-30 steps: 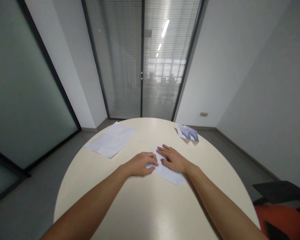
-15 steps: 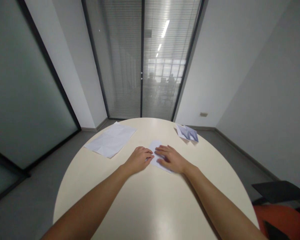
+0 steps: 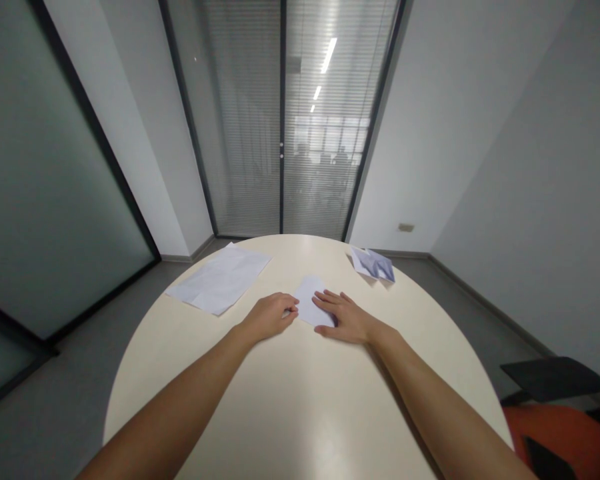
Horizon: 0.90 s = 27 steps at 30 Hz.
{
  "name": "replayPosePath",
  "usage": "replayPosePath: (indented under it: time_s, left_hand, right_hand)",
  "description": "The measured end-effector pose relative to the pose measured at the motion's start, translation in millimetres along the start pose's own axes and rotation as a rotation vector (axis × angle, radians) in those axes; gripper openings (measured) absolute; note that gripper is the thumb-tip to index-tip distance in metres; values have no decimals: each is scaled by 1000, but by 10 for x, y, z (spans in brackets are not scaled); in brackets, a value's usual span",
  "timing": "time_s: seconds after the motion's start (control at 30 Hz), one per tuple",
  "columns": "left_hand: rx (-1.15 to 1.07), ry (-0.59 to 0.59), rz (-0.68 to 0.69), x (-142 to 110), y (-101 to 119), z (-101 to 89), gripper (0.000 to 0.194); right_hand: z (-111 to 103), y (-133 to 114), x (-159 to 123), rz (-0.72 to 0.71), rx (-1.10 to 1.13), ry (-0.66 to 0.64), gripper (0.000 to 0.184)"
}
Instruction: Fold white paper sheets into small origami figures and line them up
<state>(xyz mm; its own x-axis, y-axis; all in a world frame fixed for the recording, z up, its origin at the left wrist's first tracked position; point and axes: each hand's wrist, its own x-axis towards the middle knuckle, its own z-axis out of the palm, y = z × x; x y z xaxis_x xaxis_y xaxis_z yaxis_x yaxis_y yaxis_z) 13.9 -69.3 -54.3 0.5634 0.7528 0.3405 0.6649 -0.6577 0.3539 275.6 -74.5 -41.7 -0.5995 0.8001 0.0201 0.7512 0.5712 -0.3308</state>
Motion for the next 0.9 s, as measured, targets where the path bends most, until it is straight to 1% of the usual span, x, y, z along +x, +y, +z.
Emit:
replayPosePath:
  time_s: [0.2, 0.33, 0.57, 0.73, 0.9]
  left_hand:
    - [231, 11, -16, 10, 82, -73, 18]
    - [302, -4, 2, 15, 117, -89, 19]
    - [221, -25, 15, -21, 45, -139, 16]
    - [144, -48, 67, -46, -2, -176, 15]
    - [141, -58, 88, -47, -26, -168, 18]
  right_hand:
    - [2, -4, 3, 17, 10, -7, 87]
    - [0, -6, 3, 22, -2, -10, 87]
    - [15, 38, 7, 7, 17, -13, 90]
    - [27, 56, 8, -3, 32, -4, 90]
    - [18, 43, 3, 0, 21, -9, 89]
